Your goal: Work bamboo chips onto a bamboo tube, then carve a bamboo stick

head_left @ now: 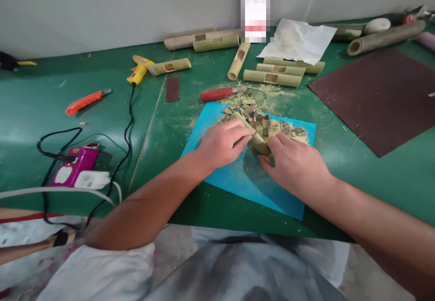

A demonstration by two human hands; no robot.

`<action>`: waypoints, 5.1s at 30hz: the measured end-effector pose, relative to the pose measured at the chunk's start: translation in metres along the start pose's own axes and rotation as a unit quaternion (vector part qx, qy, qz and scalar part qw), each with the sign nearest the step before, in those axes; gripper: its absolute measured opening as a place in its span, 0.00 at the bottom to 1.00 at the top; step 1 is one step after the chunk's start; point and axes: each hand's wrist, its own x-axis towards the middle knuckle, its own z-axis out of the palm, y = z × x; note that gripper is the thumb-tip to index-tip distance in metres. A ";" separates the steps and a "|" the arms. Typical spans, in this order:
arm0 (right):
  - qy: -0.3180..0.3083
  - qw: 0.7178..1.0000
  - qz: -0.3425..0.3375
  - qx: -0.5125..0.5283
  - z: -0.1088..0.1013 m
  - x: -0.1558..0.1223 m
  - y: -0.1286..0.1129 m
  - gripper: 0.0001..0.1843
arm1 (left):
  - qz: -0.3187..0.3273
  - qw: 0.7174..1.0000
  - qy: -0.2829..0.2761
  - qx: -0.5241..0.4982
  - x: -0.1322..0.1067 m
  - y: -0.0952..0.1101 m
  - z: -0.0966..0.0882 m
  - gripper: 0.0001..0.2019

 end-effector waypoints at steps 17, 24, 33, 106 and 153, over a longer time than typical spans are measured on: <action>0.023 1.000 0.013 -0.008 0.006 0.003 0.001 0.14 | -0.020 0.995 0.051 0.085 0.003 0.000 0.007 0.15; 0.014 1.000 0.017 -0.003 0.006 0.002 0.002 0.14 | -0.022 0.995 0.067 0.072 0.000 -0.005 0.007 0.13; 0.009 1.000 0.017 -0.002 0.006 0.002 0.002 0.13 | -0.026 0.994 0.062 0.087 0.001 -0.001 0.005 0.13; 0.101 0.989 0.044 0.103 0.012 0.009 0.012 0.11 | -0.228 0.934 0.153 -0.228 0.009 0.004 0.000 0.04; 0.049 0.992 0.045 0.104 0.013 0.012 0.014 0.12 | -0.175 0.973 0.092 -0.119 0.005 -0.007 -0.004 0.08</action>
